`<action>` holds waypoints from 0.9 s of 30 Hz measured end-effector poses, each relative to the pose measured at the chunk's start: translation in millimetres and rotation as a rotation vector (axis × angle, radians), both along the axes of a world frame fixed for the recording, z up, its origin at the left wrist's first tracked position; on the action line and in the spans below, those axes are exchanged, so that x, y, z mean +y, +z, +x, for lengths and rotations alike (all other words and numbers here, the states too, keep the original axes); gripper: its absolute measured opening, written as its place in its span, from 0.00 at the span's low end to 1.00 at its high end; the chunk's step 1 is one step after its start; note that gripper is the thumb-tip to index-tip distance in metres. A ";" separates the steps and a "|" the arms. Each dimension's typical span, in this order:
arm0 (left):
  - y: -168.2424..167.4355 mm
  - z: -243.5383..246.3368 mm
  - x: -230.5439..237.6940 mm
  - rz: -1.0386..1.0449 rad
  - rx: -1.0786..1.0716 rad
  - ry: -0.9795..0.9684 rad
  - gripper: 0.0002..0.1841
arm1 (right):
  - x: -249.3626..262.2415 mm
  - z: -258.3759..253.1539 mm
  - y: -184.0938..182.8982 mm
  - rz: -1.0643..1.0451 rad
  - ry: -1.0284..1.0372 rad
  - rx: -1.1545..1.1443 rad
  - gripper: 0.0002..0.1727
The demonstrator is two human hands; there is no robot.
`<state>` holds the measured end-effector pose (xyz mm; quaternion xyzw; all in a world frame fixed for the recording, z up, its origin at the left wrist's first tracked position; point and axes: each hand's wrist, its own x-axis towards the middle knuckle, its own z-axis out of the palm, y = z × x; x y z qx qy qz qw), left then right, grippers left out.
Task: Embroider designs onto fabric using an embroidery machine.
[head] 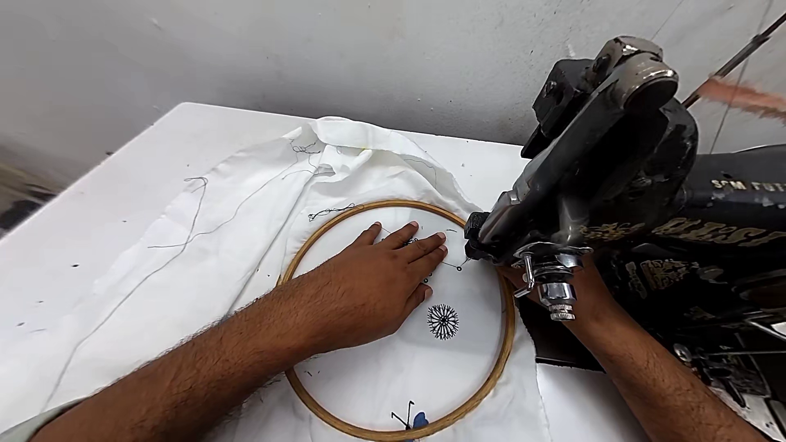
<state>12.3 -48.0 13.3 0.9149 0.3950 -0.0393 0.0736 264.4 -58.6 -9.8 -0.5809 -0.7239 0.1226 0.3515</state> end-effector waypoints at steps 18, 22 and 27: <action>-2.0 -0.7 3.0 0.021 -0.020 0.004 0.30 | 0.2 0.9 -1.2 0.028 0.032 0.016 0.11; -3.5 3.0 2.1 0.016 -0.021 0.001 0.30 | 4.9 2.3 -0.8 0.075 0.022 -0.053 0.12; -1.2 0.8 -1.0 0.013 -0.008 -0.006 0.30 | 1.3 -1.5 4.1 -0.018 -0.010 -0.016 0.08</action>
